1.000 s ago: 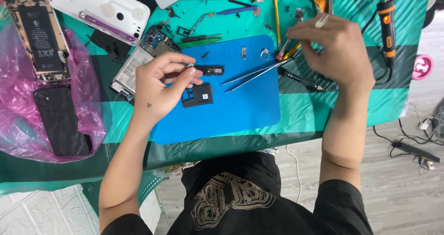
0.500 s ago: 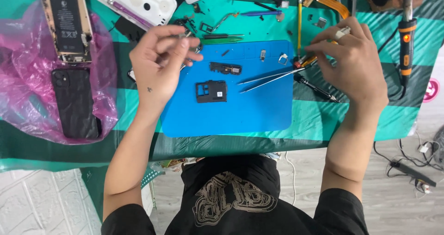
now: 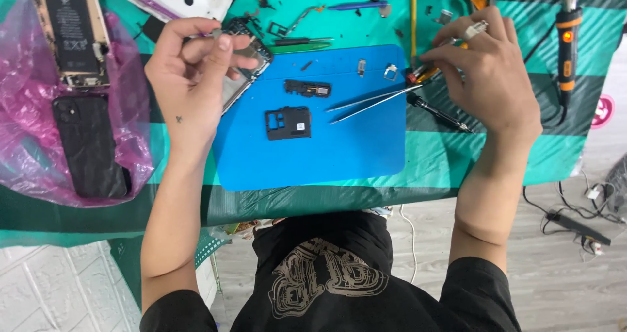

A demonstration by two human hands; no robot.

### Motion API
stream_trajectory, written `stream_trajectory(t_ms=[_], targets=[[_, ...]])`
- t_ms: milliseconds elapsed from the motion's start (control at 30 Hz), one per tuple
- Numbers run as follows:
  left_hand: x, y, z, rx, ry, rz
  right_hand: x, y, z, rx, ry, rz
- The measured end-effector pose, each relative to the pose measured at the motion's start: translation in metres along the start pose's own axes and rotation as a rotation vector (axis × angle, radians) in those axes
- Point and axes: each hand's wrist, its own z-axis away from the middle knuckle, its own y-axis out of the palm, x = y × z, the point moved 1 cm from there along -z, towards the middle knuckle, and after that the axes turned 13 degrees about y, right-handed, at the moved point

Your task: Assembling internal components of a mobile phone into its frame on a repair bench.

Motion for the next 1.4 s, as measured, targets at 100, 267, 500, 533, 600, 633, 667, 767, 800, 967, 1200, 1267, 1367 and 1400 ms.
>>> stream_trajectory(t_ms=[100,267,500,533,600,633,667,767,800,967,1200,1267,1367,1400], targets=[[0.002,0.000,0.002,0.013,-0.018,0.030,0.009,-0.002,-0.001,-0.057,0.014,0.112],[0.005,0.002,0.003,0.025,-0.042,0.028,0.003,-0.003,-0.005,-0.092,-0.039,-0.062],[0.009,0.002,0.003,0.033,-0.041,0.034,-0.009,-0.035,0.018,-0.286,0.092,-0.354],[0.010,0.002,0.003,0.041,-0.037,0.039,-0.004,-0.033,0.023,-0.291,0.099,-0.349],[0.013,0.002,0.004,0.052,-0.066,0.020,0.004,-0.028,0.031,-0.070,0.235,-0.137],[0.011,0.003,0.005,0.056,-0.064,0.023,0.011,-0.024,0.035,-0.072,0.239,-0.134],[0.009,0.004,0.006,0.049,-0.091,0.024,0.018,-0.020,0.039,-0.031,0.240,-0.023],[0.007,0.008,0.005,0.064,-0.119,0.021,0.024,-0.017,0.058,-0.013,0.288,0.066],[0.007,0.008,0.006,0.072,-0.132,0.012,0.023,-0.017,0.065,-0.024,0.324,0.037],[0.007,0.010,0.008,0.086,-0.130,-0.015,0.012,-0.010,0.063,-0.187,0.390,0.184],[0.001,0.012,0.008,0.092,-0.142,-0.001,0.026,0.002,0.056,-0.193,0.393,0.218],[0.000,0.013,0.009,0.094,-0.136,-0.003,0.026,0.000,0.058,-0.218,0.385,0.193],[-0.003,0.013,0.009,0.105,-0.125,-0.012,0.026,-0.004,0.063,-0.245,0.381,0.119],[-0.004,0.013,0.009,0.107,-0.120,-0.021,0.026,-0.007,0.065,-0.247,0.379,0.069]])
